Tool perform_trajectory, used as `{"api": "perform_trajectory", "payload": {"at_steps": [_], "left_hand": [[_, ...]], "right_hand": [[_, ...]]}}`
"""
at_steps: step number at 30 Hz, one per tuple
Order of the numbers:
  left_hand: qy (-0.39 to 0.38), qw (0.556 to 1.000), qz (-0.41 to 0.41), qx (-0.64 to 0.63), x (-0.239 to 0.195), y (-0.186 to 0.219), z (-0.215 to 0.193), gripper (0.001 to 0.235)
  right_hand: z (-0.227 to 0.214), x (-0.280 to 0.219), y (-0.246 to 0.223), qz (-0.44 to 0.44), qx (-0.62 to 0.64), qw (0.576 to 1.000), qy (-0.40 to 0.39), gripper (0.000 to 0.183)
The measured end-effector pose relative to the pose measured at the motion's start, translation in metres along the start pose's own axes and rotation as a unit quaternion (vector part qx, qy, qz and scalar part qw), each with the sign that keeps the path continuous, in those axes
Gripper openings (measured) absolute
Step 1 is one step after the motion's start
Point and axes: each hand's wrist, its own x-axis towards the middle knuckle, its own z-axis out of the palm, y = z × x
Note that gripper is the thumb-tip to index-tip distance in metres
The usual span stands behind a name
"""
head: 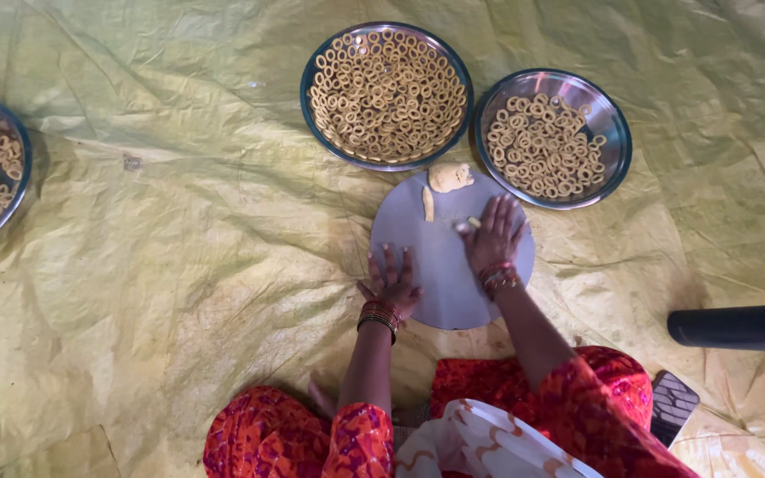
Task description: The person sits on a yellow floor covering and shapes dough into ring-shaped snacks. They roll small pieces of dough into thin ropes on a grey board, then join the ends to form rings, placing the finished pieces into metal bowls.
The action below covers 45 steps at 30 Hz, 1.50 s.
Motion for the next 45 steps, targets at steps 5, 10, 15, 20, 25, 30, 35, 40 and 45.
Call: {"api": "perform_trajectory", "payload": {"at_steps": [5, 10, 15, 20, 25, 30, 35, 40, 45], "left_hand": [[-0.107, 0.994, -0.021, 0.001, -0.024, 0.011, -0.042, 0.139], [-0.114, 0.993, -0.009, -0.012, -0.046, 0.019, -0.072, 0.155], [-0.133, 0.991, -0.003, 0.029, -0.050, 0.023, -0.080, 0.157], [-0.127, 0.992, -0.016, 0.006, -0.049, 0.024, -0.076, 0.153], [-0.121, 0.992, -0.012, 0.030, -0.041, 0.019, -0.062, 0.145], [-0.078, 0.997, 0.004, -0.011, -0.016, 0.001, -0.031, 0.113], [-0.043, 0.999, 0.004, -0.016, -0.003, -0.003, -0.008, 0.095], [-0.067, 0.998, 0.002, -0.006, -0.013, 0.000, -0.020, 0.111], [-0.116, 0.993, 0.000, -0.011, -0.025, 0.007, -0.045, 0.151]], "right_hand": [[0.004, -0.099, -0.019, -0.082, -0.016, 0.991, -0.109, 0.101], [-0.006, -0.132, -0.020, -0.080, 0.006, 0.985, -0.154, 0.098], [0.002, -0.063, -0.015, -0.094, 0.002, 0.994, -0.059, 0.090], [0.005, 0.011, -0.007, -0.008, 0.029, 1.000, -0.004, 0.089], [0.000, -0.036, -0.020, -0.009, 0.075, 0.997, -0.027, 0.097], [-0.013, -0.111, -0.028, -0.041, 0.049, 0.994, -0.091, 0.096], [-0.007, -0.105, -0.031, -0.068, 0.005, 0.993, -0.101, 0.098], [-0.005, -0.006, -0.013, -0.011, 0.024, 0.998, -0.060, 0.090], [-0.004, 0.011, -0.007, 0.028, 0.059, 0.998, 0.008, 0.090]]}}
